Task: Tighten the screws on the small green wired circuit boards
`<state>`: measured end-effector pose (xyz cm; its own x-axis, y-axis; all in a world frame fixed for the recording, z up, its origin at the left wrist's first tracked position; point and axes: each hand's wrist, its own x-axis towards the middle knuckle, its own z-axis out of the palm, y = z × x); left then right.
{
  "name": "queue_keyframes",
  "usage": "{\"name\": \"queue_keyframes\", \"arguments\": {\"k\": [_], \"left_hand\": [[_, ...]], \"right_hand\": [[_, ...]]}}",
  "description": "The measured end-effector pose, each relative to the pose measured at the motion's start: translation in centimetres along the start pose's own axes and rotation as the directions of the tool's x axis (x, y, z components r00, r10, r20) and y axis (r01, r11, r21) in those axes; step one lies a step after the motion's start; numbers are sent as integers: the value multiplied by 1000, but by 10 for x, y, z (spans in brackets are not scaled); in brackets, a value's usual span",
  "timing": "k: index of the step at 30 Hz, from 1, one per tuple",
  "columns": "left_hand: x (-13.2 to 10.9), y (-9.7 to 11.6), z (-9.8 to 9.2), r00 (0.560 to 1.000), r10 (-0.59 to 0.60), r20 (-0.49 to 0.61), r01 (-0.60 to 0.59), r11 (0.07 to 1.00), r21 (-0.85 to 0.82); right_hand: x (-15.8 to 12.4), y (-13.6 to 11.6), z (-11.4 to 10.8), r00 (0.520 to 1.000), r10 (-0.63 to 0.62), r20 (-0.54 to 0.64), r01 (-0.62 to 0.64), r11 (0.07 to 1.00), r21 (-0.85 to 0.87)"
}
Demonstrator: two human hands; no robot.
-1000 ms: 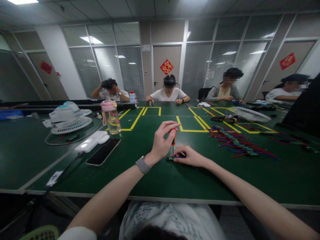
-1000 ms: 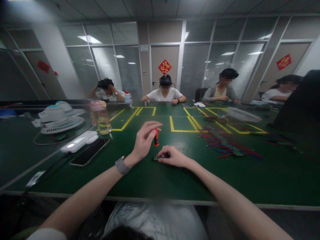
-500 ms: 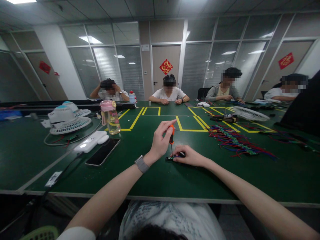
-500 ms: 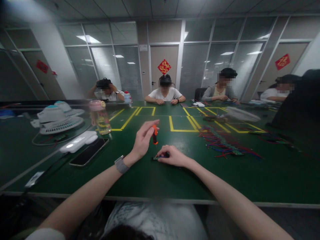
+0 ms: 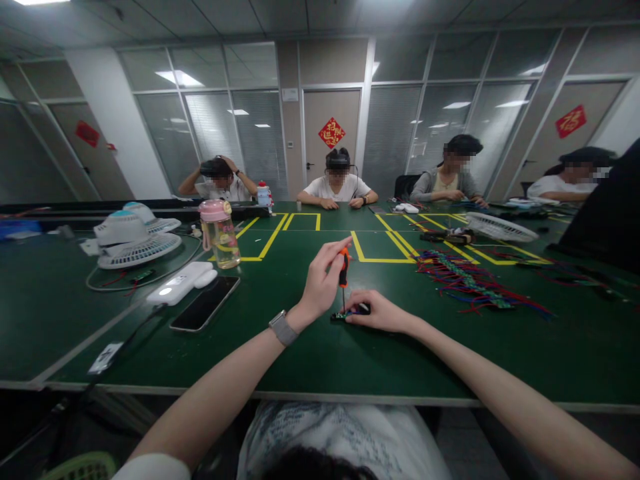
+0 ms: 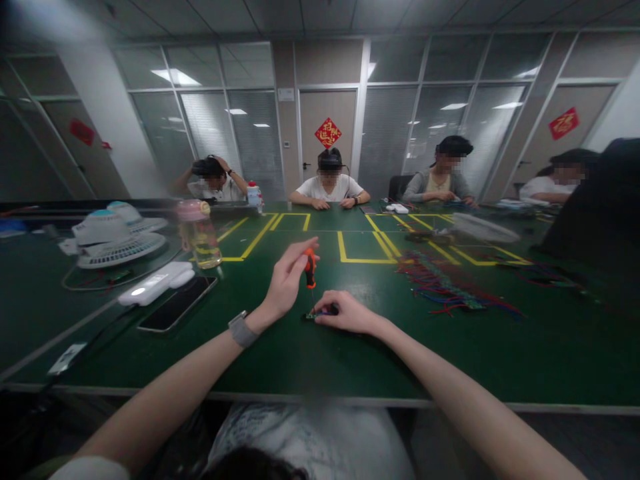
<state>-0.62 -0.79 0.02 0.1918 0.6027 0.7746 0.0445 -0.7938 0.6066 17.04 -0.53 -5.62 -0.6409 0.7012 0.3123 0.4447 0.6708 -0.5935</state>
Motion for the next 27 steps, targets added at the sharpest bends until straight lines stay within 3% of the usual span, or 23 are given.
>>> {"name": "queue_keyframes", "arguments": {"k": [3, 10, 17, 24, 27], "left_hand": [[0, -1, 1, 999, -32, -3, 31, 998, -50], [2, 1, -1, 991, 16, -136, -2, 994, 107], [-2, 3, 1, 999, -18, -35, 16, 998, -58], [-3, 9, 3, 994, 80, -77, -70, 989, 128], [-2, 7, 2, 996, 72, -58, -65, 991, 119]], "right_hand": [[0, -1, 0, 1000, 13, 4, -13, 1000, 9], [0, -3, -1, 1000, 14, 4, -14, 999, 29], [0, -4, -2, 1000, 11, 6, -11, 1000, 11], [0, -2, -1, 1000, -1, 2, 1, 1000, 23], [0, -2, -1, 1000, -1, 2, 1, 1000, 24]]}}
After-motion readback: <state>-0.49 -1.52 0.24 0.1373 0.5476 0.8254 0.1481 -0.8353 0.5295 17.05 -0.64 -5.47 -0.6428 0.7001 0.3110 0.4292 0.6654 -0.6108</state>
